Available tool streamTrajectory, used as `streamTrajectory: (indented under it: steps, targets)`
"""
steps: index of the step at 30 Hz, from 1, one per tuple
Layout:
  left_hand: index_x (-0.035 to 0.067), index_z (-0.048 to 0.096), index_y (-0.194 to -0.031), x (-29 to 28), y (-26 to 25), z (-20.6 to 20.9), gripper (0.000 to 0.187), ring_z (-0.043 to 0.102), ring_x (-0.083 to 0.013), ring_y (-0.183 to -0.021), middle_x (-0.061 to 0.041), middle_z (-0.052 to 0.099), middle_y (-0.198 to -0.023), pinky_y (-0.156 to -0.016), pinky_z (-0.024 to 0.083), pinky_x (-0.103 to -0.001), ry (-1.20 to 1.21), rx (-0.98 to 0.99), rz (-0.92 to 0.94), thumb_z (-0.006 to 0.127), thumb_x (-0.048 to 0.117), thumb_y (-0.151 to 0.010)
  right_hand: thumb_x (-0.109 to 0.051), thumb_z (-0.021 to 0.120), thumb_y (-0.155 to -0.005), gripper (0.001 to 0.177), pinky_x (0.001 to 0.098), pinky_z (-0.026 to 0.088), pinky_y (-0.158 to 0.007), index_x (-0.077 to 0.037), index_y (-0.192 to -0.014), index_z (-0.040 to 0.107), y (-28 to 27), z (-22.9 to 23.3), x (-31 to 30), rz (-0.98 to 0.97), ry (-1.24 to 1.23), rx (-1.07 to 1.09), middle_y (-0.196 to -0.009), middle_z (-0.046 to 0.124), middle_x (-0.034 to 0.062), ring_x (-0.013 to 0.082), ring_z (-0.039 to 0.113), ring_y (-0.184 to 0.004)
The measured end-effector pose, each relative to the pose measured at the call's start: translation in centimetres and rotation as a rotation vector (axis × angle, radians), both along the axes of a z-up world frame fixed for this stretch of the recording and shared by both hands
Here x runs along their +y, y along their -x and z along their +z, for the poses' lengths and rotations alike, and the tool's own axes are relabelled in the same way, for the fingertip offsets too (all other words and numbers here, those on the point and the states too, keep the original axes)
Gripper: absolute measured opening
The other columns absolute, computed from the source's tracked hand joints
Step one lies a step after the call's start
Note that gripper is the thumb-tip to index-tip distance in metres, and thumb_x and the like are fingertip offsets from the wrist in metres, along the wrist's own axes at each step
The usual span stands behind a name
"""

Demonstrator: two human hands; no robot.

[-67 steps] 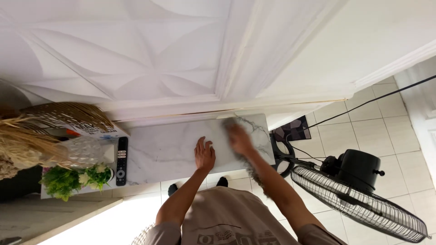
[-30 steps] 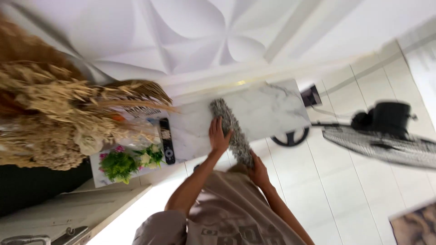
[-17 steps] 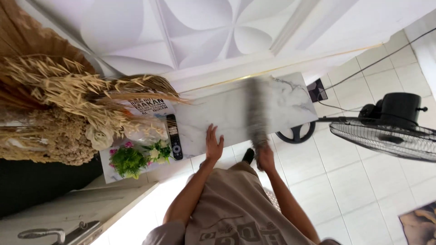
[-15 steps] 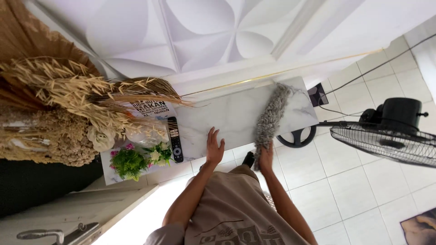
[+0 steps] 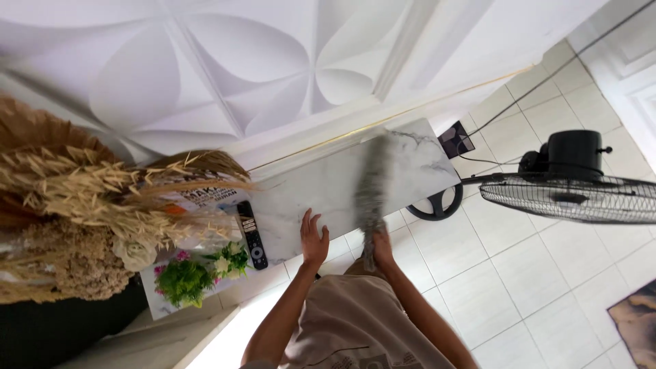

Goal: Dusting a console table and a decorative wall panel using a microfiber duster.

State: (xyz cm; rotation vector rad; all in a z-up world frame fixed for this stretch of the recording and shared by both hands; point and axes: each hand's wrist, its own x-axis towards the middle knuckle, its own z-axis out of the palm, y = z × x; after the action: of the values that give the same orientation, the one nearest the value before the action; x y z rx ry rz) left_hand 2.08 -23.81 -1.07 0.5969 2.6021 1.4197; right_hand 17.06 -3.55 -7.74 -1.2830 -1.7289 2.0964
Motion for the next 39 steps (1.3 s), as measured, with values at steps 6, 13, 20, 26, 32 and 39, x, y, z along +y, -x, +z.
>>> streamTrajectory:
  steps: [6,13,20,26,32,39]
  targets:
    - [0.006,0.053,-0.136,0.2,0.1,0.7,0.044,0.038,-0.0406,-0.145,-0.018,0.039,-0.157,-0.116,0.033,-0.054,0.066,0.057,-0.036,0.064,0.012,-0.093,-0.013,0.055,-0.096,0.071,0.0354,0.049,-0.095,-0.012,-0.162,0.030,-0.2,3.9,1.5,0.338,-0.007,-0.098,-0.136,0.062,0.0161,0.0233,0.058,-0.109]
    - [0.008,0.056,-0.133,0.2,-0.1,-0.4,0.039,0.039,-0.0372,-0.147,-0.015,0.044,-0.156,-0.118,0.036,-0.050,0.044,0.032,0.011,0.063,0.013,-0.095,-0.012,0.054,-0.102,0.063,0.0333,0.046,-0.103,-0.006,-0.160,0.031,-0.9,-0.1,2.5,0.133,-0.208,0.084,-0.143,0.059,0.0136,0.0212,0.056,-0.124]
    - [0.007,0.058,-0.127,0.0,-0.1,-0.3,0.031,0.040,-0.0389,-0.146,-0.016,0.048,-0.151,-0.117,0.036,-0.053,0.035,0.119,-0.035,0.062,0.012,-0.096,-0.015,0.049,-0.101,0.048,0.0409,0.051,-0.082,-0.002,-0.147,0.055,-1.0,3.8,3.1,0.045,-0.310,-0.116,-0.106,0.070,0.0202,0.0277,0.062,-0.090]
    - [0.008,0.059,-0.124,0.0,0.0,0.1,0.030,0.038,-0.0394,-0.147,-0.016,0.047,-0.152,-0.117,0.035,-0.054,0.045,0.093,-0.049,0.062,0.011,-0.094,-0.016,0.053,-0.098,0.046,0.0371,0.054,-0.086,-0.004,-0.142,0.056,-2.5,3.2,4.5,0.294,-0.342,-0.050,-0.110,0.074,0.0139,0.0202,0.067,-0.097]
    - [0.007,0.060,-0.123,-0.1,-0.1,0.8,0.030,0.038,-0.0404,-0.147,-0.017,0.047,-0.152,-0.117,0.035,-0.055,0.043,0.080,-0.051,0.062,0.010,-0.094,-0.020,0.050,-0.100,0.050,0.0432,0.056,-0.080,-0.005,-0.148,0.049,-1.4,1.5,5.3,0.110,-0.399,-0.120,-0.109,0.072,0.0178,0.0277,0.069,-0.092]
    - [0.006,0.064,-0.118,-0.1,-0.1,0.5,0.028,0.039,-0.0413,-0.146,-0.017,0.049,-0.150,-0.116,0.036,-0.055,0.011,0.115,-0.050,0.065,0.011,-0.091,-0.025,0.052,-0.099,0.061,0.0495,0.054,-0.066,-0.005,-0.153,0.034,0.7,7.9,0.4,-0.034,-0.539,-0.205,-0.094,0.073,0.0269,0.0384,0.073,-0.078]
